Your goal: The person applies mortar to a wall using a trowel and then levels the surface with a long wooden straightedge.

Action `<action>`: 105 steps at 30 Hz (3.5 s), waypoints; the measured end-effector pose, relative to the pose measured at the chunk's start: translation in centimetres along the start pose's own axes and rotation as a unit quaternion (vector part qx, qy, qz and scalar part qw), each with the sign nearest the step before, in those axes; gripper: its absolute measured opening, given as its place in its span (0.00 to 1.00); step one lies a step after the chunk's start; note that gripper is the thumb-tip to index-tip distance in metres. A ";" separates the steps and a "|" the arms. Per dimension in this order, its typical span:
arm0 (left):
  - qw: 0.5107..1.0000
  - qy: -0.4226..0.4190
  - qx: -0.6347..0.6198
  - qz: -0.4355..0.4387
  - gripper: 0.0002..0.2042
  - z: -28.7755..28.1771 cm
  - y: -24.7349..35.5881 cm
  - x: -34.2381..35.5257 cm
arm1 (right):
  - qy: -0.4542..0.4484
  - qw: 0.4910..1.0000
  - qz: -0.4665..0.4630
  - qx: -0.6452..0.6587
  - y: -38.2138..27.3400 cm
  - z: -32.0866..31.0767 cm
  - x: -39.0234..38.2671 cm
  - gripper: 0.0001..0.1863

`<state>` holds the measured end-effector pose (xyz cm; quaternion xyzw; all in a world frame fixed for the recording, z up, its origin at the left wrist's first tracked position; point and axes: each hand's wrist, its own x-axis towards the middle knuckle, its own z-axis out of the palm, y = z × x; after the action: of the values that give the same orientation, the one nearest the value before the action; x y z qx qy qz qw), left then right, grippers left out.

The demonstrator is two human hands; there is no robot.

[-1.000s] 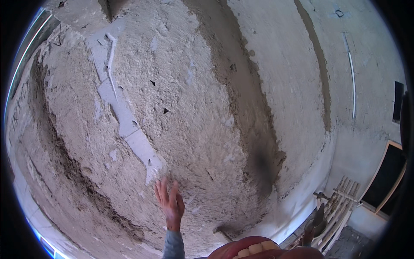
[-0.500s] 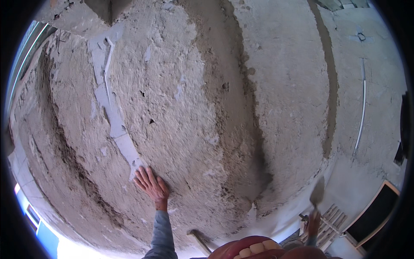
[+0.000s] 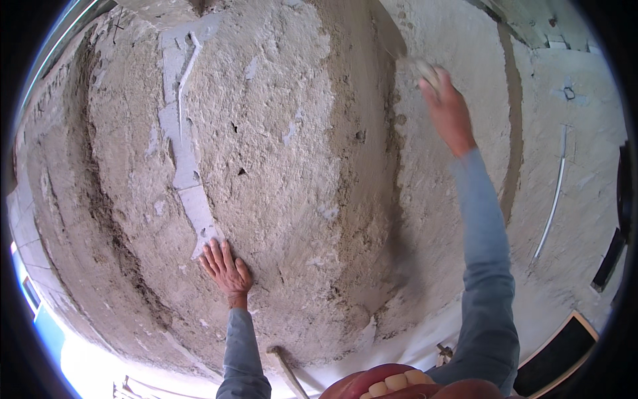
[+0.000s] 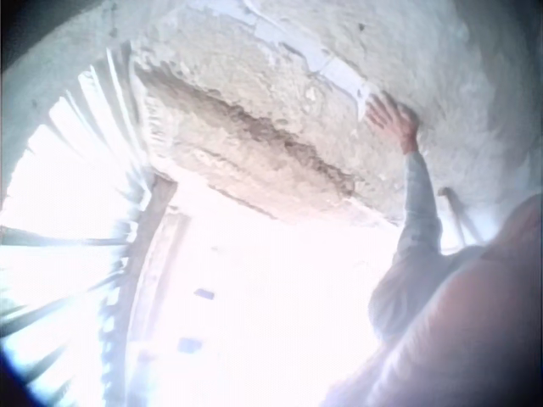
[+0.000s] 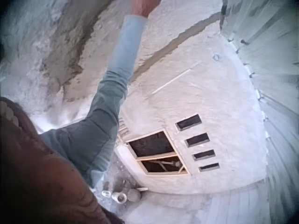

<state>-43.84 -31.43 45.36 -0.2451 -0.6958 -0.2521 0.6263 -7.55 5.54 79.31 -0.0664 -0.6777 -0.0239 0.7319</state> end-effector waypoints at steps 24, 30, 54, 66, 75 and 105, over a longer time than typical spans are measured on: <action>0.999 -0.032 -0.015 -0.009 0.26 0.0 -1.3 -0.7 | 0.019 0.982 0.000 -0.188 -12.2 13.2 22.7 0.24; 0.999 -0.024 -0.033 -0.004 0.26 0.3 -1.0 -0.5 | -0.001 0.969 0.169 -0.177 -8.0 10.7 26.2 0.24; 1.000 -0.007 -0.013 0.006 0.27 0.4 -0.8 0.0 | -0.079 0.965 0.250 -0.019 -6.2 6.7 11.9 0.40; 1.000 -0.005 -0.020 0.006 0.28 0.5 -0.9 -0.4 | 0.018 0.982 0.186 -0.002 -3.3 8.0 7.4 0.27; 1.000 -0.011 -0.009 0.010 0.27 0.5 -1.1 -0.4 | -0.098 0.959 0.259 0.059 -7.0 5.0 0.7 0.36; 0.999 -0.021 0.047 0.012 0.40 2.7 -1.0 -0.7 | -0.335 0.601 0.723 -0.065 -13.3 -32.7 -91.3 0.16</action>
<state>-46.43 -30.45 44.34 -0.2293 -0.7168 -0.2061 0.6254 15.82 -16.92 -13.11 -0.5859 -0.6024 0.4928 0.2258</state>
